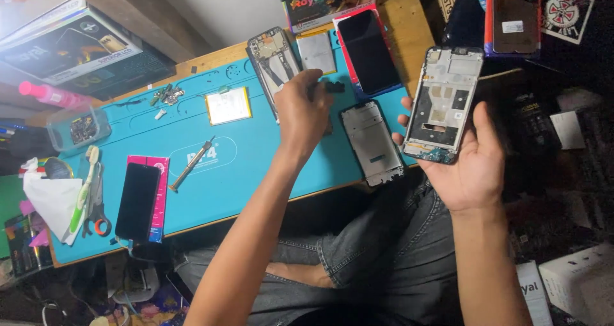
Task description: Assembling internal components of a smartphone, including the motherboard and frame on a repair mat.
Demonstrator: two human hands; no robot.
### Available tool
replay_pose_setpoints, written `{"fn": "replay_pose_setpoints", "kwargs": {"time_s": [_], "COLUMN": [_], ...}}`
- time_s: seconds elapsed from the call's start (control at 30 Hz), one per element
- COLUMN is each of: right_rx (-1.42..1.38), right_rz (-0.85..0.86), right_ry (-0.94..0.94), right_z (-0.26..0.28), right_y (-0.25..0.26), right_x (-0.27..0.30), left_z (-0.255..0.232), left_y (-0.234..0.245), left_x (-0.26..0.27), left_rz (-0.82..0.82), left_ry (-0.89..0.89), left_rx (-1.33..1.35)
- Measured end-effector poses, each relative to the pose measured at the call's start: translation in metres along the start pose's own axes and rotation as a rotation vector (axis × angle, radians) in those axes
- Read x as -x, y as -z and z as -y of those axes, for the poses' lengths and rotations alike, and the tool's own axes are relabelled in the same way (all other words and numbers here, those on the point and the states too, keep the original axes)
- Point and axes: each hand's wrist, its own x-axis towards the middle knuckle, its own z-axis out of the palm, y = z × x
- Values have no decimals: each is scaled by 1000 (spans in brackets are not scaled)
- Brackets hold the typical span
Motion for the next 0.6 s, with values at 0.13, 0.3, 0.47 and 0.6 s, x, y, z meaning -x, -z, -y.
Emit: {"fn": "replay_pose_setpoints", "kwargs": {"time_s": [0.13, 0.3, 0.47, 0.6], "right_rx": [-2, -31, -38, 136], "right_rz": [24, 130, 339, 349], "right_ry": [-41, -137, -261, -341], "right_z": [-5, -34, -80, -117], "right_y": [-13, -40, -69, -99], "right_x": [0, 3, 3, 9], "left_z": [-20, -48, -47, -28], "left_y": [16, 56, 78, 95], "left_x": [12, 83, 143, 162], "left_rz": [31, -51, -36, -123], "left_ry": [57, -313, -233, -97], "left_rx": [81, 48, 78, 161]}}
